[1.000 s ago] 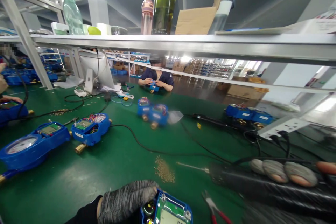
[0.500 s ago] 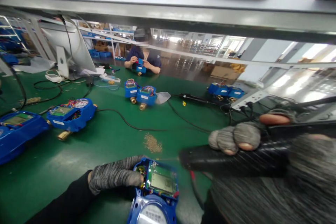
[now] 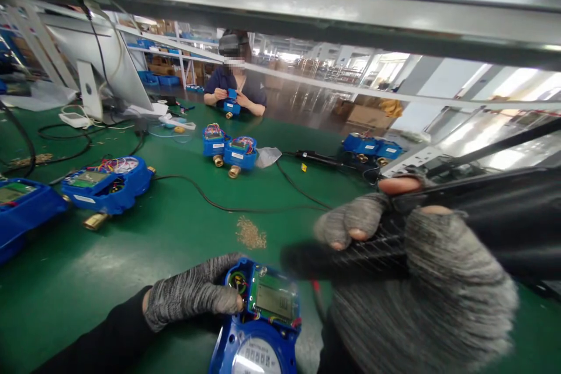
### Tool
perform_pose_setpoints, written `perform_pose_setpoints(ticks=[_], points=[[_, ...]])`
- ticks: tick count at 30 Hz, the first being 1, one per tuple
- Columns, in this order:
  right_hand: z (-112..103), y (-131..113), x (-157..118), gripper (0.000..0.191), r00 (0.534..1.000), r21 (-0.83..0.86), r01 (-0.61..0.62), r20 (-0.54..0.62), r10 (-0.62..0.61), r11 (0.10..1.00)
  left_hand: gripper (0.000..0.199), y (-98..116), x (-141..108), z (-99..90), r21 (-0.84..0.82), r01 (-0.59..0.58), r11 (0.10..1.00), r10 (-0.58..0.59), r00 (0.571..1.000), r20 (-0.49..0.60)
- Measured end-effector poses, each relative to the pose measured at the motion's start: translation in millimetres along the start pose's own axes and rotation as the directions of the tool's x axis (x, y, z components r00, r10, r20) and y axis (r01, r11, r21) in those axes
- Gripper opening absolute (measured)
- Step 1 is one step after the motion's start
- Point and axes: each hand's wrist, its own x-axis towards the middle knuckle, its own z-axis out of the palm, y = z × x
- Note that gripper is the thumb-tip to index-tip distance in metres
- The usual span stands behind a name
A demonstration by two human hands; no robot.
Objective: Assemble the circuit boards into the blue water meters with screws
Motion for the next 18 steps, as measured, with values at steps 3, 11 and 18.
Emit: perform_pose_setpoints(ticks=[3,11,18], points=[[7.8,-1.2,-3.4,0.025,0.999,0.139,-0.011,-0.035,0.016,0.990,0.051,-1.0,0.6,-0.3,-0.003,-0.005,1.000,0.005,1.000,0.009],[17.1,-1.6,-9.2,0.021,1.000,0.119,0.017,-0.020,-0.015,0.993,0.048,-0.8,4.0,4.5,-0.038,-0.001,0.999,-0.001,0.999,-0.038],[5.3,4.2,-7.0,0.023,0.999,0.073,0.035,-0.035,-0.033,0.997,0.049,-0.4,3.5,7.3,-0.091,-0.001,0.996,-0.006,0.997,-0.079]])
